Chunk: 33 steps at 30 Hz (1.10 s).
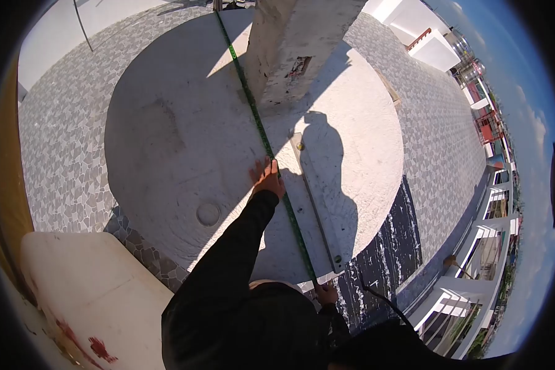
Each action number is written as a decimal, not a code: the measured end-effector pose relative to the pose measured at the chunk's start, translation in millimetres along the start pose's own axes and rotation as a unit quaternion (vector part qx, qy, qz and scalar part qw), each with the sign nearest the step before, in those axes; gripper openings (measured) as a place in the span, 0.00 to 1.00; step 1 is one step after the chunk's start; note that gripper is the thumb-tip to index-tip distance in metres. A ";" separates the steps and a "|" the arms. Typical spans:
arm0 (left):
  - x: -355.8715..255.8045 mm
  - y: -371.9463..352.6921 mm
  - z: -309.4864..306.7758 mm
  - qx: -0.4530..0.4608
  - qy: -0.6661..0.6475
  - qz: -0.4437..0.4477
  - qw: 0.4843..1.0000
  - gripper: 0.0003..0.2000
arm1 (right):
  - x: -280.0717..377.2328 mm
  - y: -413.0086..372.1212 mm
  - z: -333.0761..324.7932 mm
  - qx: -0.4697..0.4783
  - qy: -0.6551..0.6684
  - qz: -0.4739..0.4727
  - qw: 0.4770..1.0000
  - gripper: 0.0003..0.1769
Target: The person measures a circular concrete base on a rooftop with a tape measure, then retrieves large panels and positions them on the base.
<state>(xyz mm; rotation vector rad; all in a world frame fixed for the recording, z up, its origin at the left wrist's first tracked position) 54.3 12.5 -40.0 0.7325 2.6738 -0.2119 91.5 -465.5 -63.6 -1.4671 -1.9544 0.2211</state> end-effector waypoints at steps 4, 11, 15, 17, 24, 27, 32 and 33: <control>0.8 0.9 5.6 -0.022 0.031 0.012 0.999 0.32 | 5.0 -2.1 -3.5 -0.025 0.029 0.003 0.999 0.24; -0.9 1.4 -1.7 -0.056 0.026 0.021 0.998 0.30 | -15.3 5.9 3.4 0.006 0.073 0.043 0.996 0.19; -2.7 -1.4 -0.5 -0.069 0.033 0.024 0.997 0.31 | -10.8 1.9 4.2 -0.023 0.069 0.024 0.997 0.18; -3.3 -0.8 1.3 -0.047 0.043 0.020 0.998 0.31 | -2.6 -0.3 2.4 -0.030 0.042 -0.026 0.998 0.17; -3.3 -1.6 -3.3 -0.013 0.055 0.013 0.998 0.32 | -24.1 9.3 12.5 -0.065 0.050 -0.003 0.997 0.16; -3.7 2.5 -5.8 0.021 0.041 0.006 0.999 0.31 | -52.0 27.1 30.3 -0.093 0.044 -0.062 0.993 0.17; 4.7 32.7 31.7 0.134 -0.096 0.015 0.986 0.33 | -24.5 12.8 12.4 -0.070 -0.029 -0.051 0.996 0.19; -0.9 25.1 7.1 0.163 -0.022 0.015 0.986 0.33 | 11.4 -6.3 -2.5 -0.041 -0.016 -0.040 0.998 0.18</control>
Point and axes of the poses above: each hand's wrist, its own y-axis towards the middle knuckle, its own z-axis out of the palm, x = y × z, the point moved 5 cm from there along y, towards the middle knuckle, and after that the axes turned 3 degrees about y, right-handed, at the moved point
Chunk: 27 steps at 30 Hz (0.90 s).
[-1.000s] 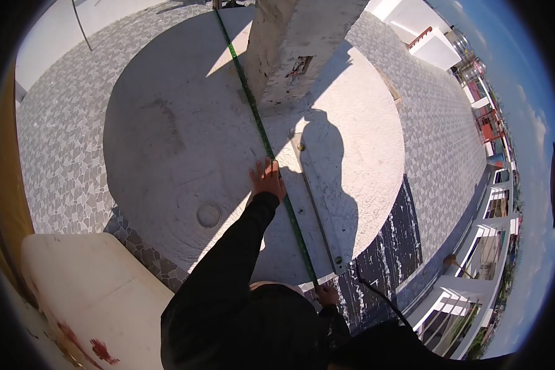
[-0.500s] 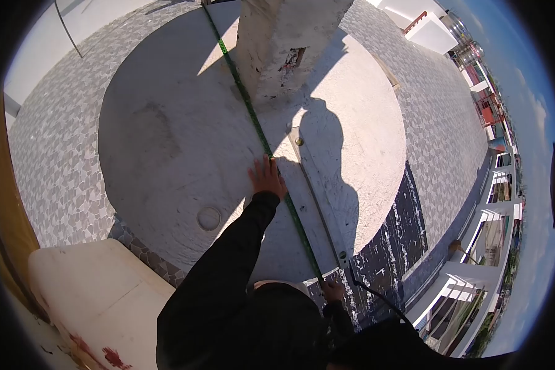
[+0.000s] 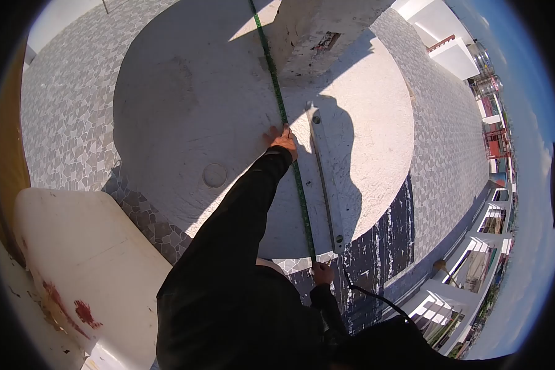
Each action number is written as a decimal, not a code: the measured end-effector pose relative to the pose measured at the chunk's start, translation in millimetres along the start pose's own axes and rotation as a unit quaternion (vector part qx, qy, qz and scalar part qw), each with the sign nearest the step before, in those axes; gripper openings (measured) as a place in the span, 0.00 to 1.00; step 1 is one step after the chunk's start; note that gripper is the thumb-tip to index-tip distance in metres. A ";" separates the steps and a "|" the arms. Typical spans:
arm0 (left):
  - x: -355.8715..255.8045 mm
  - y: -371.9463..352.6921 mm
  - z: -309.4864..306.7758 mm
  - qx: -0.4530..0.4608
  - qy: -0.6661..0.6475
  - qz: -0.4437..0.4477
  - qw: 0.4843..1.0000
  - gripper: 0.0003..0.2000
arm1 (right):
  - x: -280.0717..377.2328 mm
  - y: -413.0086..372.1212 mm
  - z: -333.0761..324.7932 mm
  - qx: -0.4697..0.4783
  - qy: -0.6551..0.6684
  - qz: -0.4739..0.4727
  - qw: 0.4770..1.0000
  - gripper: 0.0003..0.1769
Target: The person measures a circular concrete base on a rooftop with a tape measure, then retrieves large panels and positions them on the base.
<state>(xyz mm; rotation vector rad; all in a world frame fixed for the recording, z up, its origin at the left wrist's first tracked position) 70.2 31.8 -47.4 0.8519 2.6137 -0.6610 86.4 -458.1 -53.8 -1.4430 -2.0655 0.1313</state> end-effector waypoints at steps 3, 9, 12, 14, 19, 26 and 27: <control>-10.3 -19.6 -36.9 0.059 0.055 -0.023 0.997 0.34 | -14.8 5.5 8.5 -0.007 0.022 -0.007 1.000 0.24; 8.8 58.9 20.0 0.000 -0.073 -0.174 0.982 0.26 | 25.0 -4.4 -15.5 -0.031 -0.022 -0.076 0.996 0.24; 19.0 81.8 42.6 0.004 -0.024 -0.151 0.988 0.25 | 36.1 -2.6 -15.7 -0.013 -0.001 -0.104 0.994 0.25; 21.2 73.7 42.9 -0.006 0.043 -0.131 0.990 0.24 | 58.6 -0.7 -21.2 -0.055 0.006 -0.093 0.994 0.25; 9.2 26.7 -13.5 0.044 0.149 -0.055 0.986 0.36 | 123.2 16.4 -13.0 -0.116 0.000 -0.182 0.976 0.25; 10.5 -4.0 -59.1 0.035 0.278 0.142 0.950 0.30 | 209.8 67.1 23.9 -0.127 -0.012 -0.107 0.986 0.17; 13.3 1.6 -55.3 0.030 0.273 0.161 0.948 0.30 | 221.7 74.9 28.7 -0.137 -0.028 -0.098 0.985 0.16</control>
Point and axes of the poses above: each hand's wrist, its own y-axis towards the middle knuckle, its own z-axis out of the palm, x = y × z, the point moved 5 cm from there along y, towards the middle knuckle, and after that the axes turned 3 degrees about y, right-handed, at the moved point
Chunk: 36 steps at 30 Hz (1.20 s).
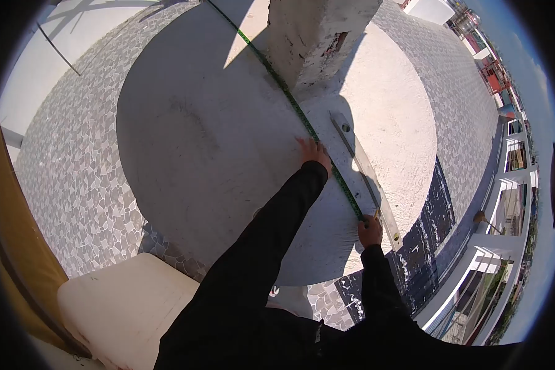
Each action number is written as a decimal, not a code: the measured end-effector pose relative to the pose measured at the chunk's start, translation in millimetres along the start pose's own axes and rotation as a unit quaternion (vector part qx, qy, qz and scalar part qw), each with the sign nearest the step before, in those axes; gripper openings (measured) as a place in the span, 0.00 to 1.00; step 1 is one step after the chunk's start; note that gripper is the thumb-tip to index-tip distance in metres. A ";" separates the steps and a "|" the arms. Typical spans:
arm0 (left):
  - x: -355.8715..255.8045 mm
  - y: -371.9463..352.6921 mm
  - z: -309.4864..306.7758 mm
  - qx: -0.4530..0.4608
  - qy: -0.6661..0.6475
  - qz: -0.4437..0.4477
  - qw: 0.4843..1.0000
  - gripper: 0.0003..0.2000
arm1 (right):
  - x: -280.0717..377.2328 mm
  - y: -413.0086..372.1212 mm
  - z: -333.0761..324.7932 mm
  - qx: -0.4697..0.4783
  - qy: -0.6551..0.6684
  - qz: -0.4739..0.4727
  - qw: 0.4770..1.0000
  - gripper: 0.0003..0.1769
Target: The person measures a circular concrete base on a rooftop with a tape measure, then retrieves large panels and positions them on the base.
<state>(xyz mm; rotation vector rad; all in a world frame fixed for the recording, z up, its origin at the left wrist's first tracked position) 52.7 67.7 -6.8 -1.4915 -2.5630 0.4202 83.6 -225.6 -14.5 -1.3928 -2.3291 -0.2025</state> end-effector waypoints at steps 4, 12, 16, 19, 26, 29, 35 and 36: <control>19.4 15.0 0.6 0.004 -0.065 0.082 0.994 0.31 | 33.9 21.2 25.4 0.003 0.031 0.048 0.998 0.12; 20.2 33.4 21.8 0.059 -0.006 0.182 0.981 0.28 | 65.1 55.0 42.0 -0.063 -0.068 0.122 0.988 0.13; 35.3 27.9 21.7 -0.001 -0.070 0.209 0.975 0.27 | 48.1 57.8 46.5 -0.067 -0.037 0.169 0.983 0.12; 65.4 35.2 10.6 0.002 -0.132 0.271 0.953 0.27 | 61.2 57.3 41.9 -0.078 -0.026 0.186 0.979 0.12; 228.9 119.8 -20.3 -0.320 -0.454 0.194 0.809 0.09 | 55.0 62.8 43.8 -0.078 -0.028 0.191 0.978 0.10; 336.8 199.1 -43.4 -0.421 -0.390 0.006 0.819 0.16 | 57.5 60.7 43.4 -0.071 -0.051 0.177 0.980 0.10; 414.0 304.7 -65.2 -0.291 -0.220 -0.097 0.926 0.29 | 66.6 62.2 41.9 -0.067 -0.046 0.191 0.978 0.11; 415.2 308.5 -63.3 -0.293 -0.220 -0.097 0.925 0.29 | 66.3 61.8 42.0 -0.068 -0.045 0.190 0.978 0.11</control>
Point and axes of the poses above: each hand's wrist, its own y-axis towards the middle knuckle, its own z-axis out of the palm, x = y × z, the point moved 5 cm from there along y, towards the middle knuckle, and after that the axes turned 3 degrees about y, right-handed, at the moved point
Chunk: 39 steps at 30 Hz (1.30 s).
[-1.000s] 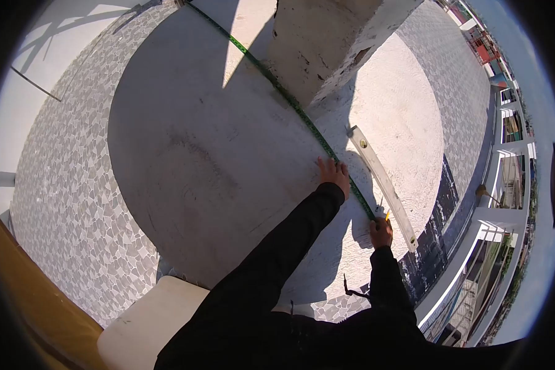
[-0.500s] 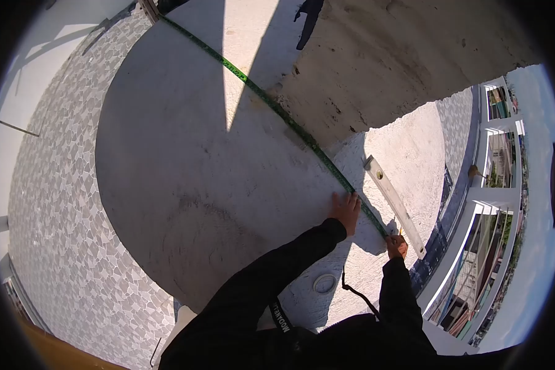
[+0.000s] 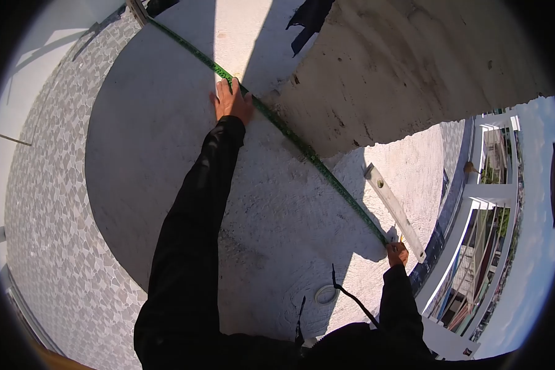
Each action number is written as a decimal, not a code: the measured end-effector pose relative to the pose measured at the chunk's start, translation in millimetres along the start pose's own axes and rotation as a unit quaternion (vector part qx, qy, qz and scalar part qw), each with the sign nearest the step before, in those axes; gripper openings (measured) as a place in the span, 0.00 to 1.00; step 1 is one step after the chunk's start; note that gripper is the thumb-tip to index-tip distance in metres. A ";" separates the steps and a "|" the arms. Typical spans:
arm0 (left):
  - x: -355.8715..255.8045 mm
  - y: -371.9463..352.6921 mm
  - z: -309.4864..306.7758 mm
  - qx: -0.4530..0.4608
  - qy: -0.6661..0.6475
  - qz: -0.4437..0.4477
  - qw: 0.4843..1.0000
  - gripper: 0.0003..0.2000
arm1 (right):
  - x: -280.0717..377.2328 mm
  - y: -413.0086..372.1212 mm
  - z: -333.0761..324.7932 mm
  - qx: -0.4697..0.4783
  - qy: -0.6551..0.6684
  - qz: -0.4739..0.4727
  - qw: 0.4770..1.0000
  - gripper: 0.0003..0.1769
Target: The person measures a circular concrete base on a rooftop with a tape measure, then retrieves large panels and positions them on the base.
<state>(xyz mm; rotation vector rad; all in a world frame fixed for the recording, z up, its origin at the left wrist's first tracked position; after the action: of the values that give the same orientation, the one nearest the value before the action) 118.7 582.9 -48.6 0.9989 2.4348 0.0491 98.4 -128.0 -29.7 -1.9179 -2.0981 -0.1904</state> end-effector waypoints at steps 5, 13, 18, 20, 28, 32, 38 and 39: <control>4.0 0.2 11.4 -0.014 0.025 0.023 0.999 0.31 | 2.0 -0.7 1.3 -0.005 0.010 0.012 1.000 0.09; 4.9 2.4 3.4 0.003 0.021 0.007 1.000 0.31 | -14.3 1.7 9.3 -0.004 0.080 0.041 0.996 0.09; 5.3 1.8 4.8 -0.023 0.043 0.027 0.998 0.30 | -18.2 0.3 6.6 -0.004 0.030 0.022 0.999 0.08; 6.8 2.7 9.1 -0.023 0.050 0.026 0.998 0.30 | -16.6 2.9 10.3 -0.015 0.033 -0.001 0.999 0.07; 7.3 3.0 7.9 0.022 0.059 0.006 0.998 0.31 | -17.4 3.8 10.9 -0.010 0.055 0.033 0.998 0.09; 8.8 3.2 9.8 -0.011 0.042 0.018 0.999 0.30 | -5.4 2.4 7.2 -0.014 0.030 0.027 0.999 0.08; 10.3 5.4 1.8 0.051 0.056 0.018 0.997 0.39 | -20.1 3.0 10.7 -0.013 0.029 0.026 0.999 0.08; 11.2 5.1 0.9 0.055 0.052 0.029 0.997 0.41 | -22.0 4.2 11.6 -0.010 0.036 0.032 0.999 0.08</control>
<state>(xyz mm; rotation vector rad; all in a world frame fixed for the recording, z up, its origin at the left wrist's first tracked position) 115.7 593.9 -53.2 1.1422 2.5244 -0.0136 102.7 -145.2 -47.8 -1.9574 -1.9920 -0.2641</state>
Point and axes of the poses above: each hand's wrist, its own y-axis towards the middle knuckle, its own z-axis out of the palm, x = y × z, the point moved 5 cm from there along y, towards the middle knuckle, and after that the axes turned 3 degrees about y, right-handed, at the moved point
